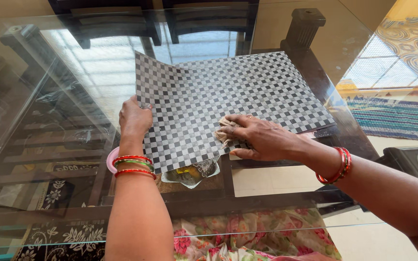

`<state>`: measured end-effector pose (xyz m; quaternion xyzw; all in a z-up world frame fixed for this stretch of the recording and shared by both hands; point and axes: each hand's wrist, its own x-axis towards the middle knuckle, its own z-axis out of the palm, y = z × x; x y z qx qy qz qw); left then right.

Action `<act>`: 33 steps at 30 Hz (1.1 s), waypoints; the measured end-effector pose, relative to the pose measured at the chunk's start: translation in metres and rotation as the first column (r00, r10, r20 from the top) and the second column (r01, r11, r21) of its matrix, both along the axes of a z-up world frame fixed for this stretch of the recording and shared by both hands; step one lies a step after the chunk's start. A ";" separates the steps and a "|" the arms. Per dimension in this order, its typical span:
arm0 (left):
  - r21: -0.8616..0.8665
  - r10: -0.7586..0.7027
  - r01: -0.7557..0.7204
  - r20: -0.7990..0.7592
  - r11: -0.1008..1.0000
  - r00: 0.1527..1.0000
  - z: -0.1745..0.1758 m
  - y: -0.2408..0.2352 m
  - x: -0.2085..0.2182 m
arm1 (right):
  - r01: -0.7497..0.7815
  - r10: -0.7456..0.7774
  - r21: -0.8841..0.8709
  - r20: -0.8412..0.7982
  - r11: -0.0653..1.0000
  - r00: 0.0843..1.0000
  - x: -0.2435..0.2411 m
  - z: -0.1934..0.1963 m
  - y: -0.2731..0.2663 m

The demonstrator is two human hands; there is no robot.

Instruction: The person wipes multiple checkered placemats on a glass dining table using a cloth. They lift, flip, and wipe each placemat on both sides, then stack them. The person also wipes a white sheet of paper and places it on the table.

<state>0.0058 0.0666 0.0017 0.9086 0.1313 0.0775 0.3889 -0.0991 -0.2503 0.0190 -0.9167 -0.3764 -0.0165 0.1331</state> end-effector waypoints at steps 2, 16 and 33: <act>-0.159 -0.018 0.019 0.004 0.987 1.000 0.000 0.001 -0.001 | -0.002 0.003 0.019 -0.037 1.000 0.999 -0.005 0.000 -0.002; -0.536 -0.281 0.266 0.056 0.801 0.958 -0.015 -0.033 0.008 | 0.109 -0.108 -0.017 0.022 0.994 0.994 -0.011 -0.002 -0.036; -0.851 -0.677 0.515 0.440 -0.104 0.590 -0.008 -0.055 -0.013 | 0.282 -0.285 0.133 0.003 0.950 0.958 -0.013 -0.008 -0.021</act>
